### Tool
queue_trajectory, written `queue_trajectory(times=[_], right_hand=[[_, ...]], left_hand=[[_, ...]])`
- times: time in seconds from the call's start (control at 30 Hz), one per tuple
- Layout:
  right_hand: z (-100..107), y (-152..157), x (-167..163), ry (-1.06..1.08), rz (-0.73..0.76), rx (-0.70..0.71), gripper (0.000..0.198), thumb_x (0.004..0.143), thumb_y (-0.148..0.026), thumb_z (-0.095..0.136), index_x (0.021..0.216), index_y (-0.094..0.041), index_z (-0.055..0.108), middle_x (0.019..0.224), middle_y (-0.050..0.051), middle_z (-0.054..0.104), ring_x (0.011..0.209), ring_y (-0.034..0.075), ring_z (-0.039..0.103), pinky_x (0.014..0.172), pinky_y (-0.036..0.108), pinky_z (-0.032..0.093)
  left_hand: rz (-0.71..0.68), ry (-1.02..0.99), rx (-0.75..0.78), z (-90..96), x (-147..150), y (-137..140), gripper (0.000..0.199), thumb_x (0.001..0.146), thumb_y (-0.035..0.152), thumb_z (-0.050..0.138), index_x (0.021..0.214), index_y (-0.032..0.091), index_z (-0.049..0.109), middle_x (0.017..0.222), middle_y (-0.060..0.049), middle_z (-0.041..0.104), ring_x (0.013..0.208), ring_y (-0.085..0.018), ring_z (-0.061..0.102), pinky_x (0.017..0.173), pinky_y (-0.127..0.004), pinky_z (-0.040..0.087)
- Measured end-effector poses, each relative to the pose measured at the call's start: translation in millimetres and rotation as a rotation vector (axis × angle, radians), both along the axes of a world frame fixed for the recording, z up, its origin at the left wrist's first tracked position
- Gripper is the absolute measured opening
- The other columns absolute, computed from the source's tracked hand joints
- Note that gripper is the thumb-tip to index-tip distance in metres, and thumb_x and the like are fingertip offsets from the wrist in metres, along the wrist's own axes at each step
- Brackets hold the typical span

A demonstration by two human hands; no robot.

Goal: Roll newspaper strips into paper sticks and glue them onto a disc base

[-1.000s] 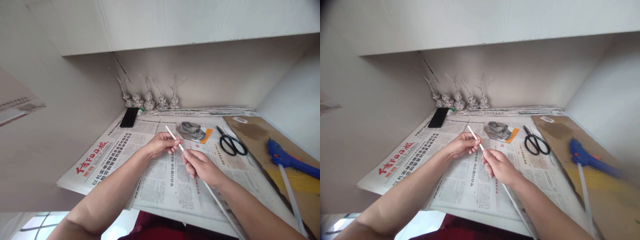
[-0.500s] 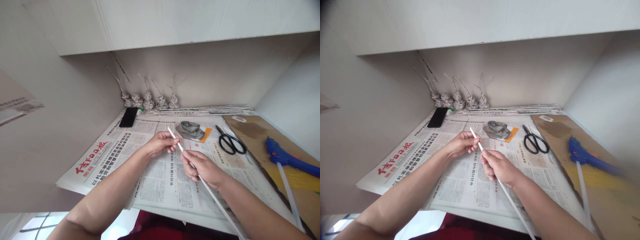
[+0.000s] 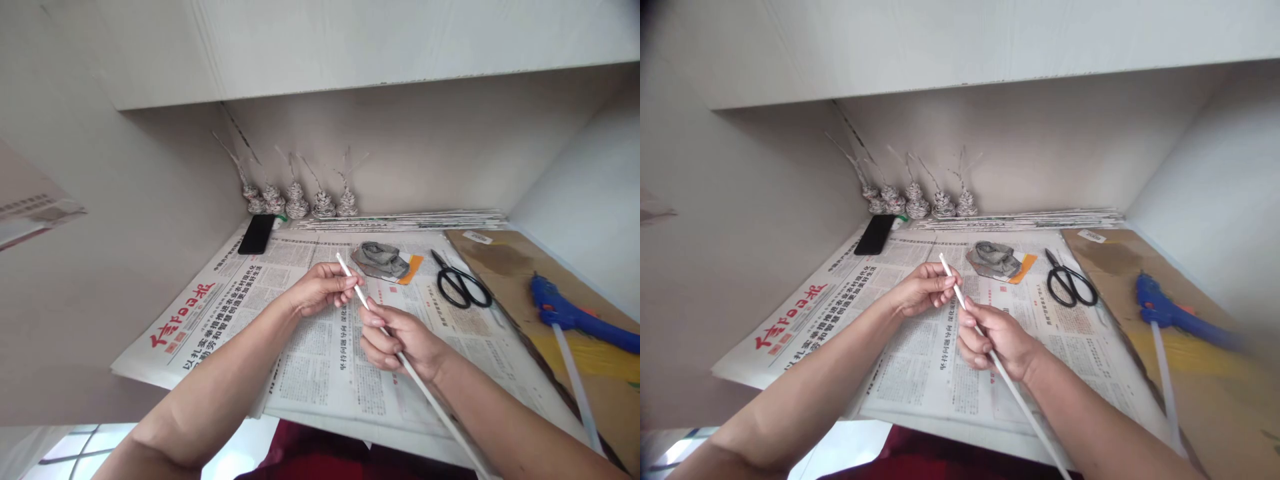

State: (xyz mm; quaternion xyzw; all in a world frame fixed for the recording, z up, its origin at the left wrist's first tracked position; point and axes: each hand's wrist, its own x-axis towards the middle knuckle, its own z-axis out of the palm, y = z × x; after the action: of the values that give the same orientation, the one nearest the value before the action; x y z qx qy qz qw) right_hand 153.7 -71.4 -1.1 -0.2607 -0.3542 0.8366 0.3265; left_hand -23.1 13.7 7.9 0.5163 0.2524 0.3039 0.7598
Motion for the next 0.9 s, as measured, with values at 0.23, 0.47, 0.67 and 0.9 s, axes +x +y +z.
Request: queue_trajectory(times=[0.23, 0.47, 0.67, 0.9], right_hand=[[0.5, -1.5, -0.2, -0.473, -0.271, 0.284, 0.039, 0.088, -0.055, 0.048, 0.074, -0.019, 0.048, 0.046, -0.008, 0.040, 0.040, 0.007, 0.037, 0.042, 0.021, 0.029], [4.2, -2.0, 1.9, -0.153, -0.052, 0.121, 0.036, 0.092, -0.052, 0.041, 0.075, -0.022, 0.045, 0.041, -0.008, 0.037, 0.037, 0.010, 0.037, 0.037, 0.021, 0.025], [1.5, -0.9, 0.4, -0.213, -0.107, 0.154, 0.041, 0.091, -0.053, 0.043, 0.066, -0.021, 0.040, 0.039, -0.009, 0.032, 0.036, 0.008, 0.033, 0.039, 0.022, 0.024], [0.0, -3.4, -1.4, -0.362, -0.151, 0.240, 0.038, 0.090, -0.056, 0.044, 0.078, -0.021, 0.047, 0.047, -0.006, 0.044, 0.041, 0.009, 0.040, 0.041, 0.022, 0.027]], left_hand=[[0.021, 0.051, 0.002, 1.3, 0.9, 0.2, 0.034, 0.068, 0.033, 0.077, 0.087, 0.008, 0.067, 0.060, 0.000, 0.057, 0.052, -0.006, 0.052, 0.045, -0.017, 0.036], [0.000, -0.002, -0.001, 0.6, -0.6, 0.7, 0.031, 0.071, 0.033, 0.075, 0.089, 0.009, 0.067, 0.059, 0.000, 0.056, 0.050, -0.005, 0.050, 0.044, -0.016, 0.035], [-0.003, -0.001, 0.008, 0.6, -0.2, 0.0, 0.031, 0.071, 0.032, 0.075, 0.090, 0.009, 0.067, 0.061, 0.000, 0.056, 0.051, -0.006, 0.051, 0.044, -0.016, 0.035], [0.014, 0.007, -0.004, 0.0, -0.2, 1.2, 0.032, 0.070, 0.033, 0.076, 0.090, 0.009, 0.067, 0.060, 0.000, 0.057, 0.050, -0.005, 0.051, 0.044, -0.016, 0.035]])
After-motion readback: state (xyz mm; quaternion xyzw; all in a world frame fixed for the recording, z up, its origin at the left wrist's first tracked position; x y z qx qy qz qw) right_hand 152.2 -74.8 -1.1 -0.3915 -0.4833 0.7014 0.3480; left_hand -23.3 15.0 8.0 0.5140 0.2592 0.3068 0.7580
